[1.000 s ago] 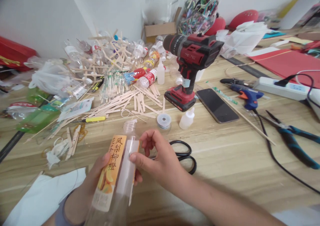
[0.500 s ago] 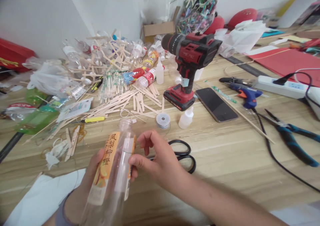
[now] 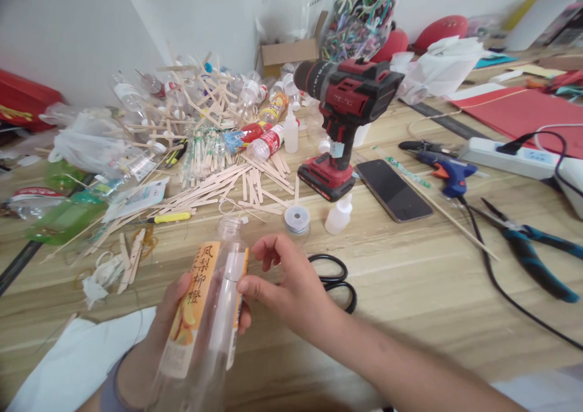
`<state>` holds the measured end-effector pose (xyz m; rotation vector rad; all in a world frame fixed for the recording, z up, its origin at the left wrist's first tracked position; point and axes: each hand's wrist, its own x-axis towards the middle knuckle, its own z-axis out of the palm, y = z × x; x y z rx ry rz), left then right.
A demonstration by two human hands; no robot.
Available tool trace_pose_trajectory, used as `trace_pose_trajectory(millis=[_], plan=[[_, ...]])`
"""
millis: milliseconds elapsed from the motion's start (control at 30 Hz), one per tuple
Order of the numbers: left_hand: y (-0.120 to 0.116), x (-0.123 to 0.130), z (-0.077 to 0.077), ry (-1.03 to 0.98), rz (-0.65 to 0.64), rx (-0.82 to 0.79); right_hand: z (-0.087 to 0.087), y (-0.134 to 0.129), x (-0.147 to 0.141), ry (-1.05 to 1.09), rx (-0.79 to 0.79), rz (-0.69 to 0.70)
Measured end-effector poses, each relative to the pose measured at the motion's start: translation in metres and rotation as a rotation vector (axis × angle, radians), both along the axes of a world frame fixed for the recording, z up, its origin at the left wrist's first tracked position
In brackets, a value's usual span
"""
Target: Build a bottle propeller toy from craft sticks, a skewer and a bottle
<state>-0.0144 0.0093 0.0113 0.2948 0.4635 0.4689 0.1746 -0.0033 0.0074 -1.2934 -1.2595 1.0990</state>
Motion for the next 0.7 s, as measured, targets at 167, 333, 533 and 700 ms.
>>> trace_pose_trajectory(millis=[167,333,533,700], plan=[[0.002,0.0,-0.008,0.053,0.004,0.002,-0.005,0.001,0.0,0.033,-0.005,0.005],[0.002,0.001,-0.01,0.107,0.041,0.035,0.0,-0.001,-0.004,0.125,-0.081,0.004],[-0.001,0.004,-0.012,-0.071,-0.07,0.028,0.011,-0.008,-0.013,0.512,-0.252,0.142],[-0.002,0.006,-0.014,-0.073,-0.068,0.018,0.006,-0.009,-0.013,0.509,-0.232,0.124]])
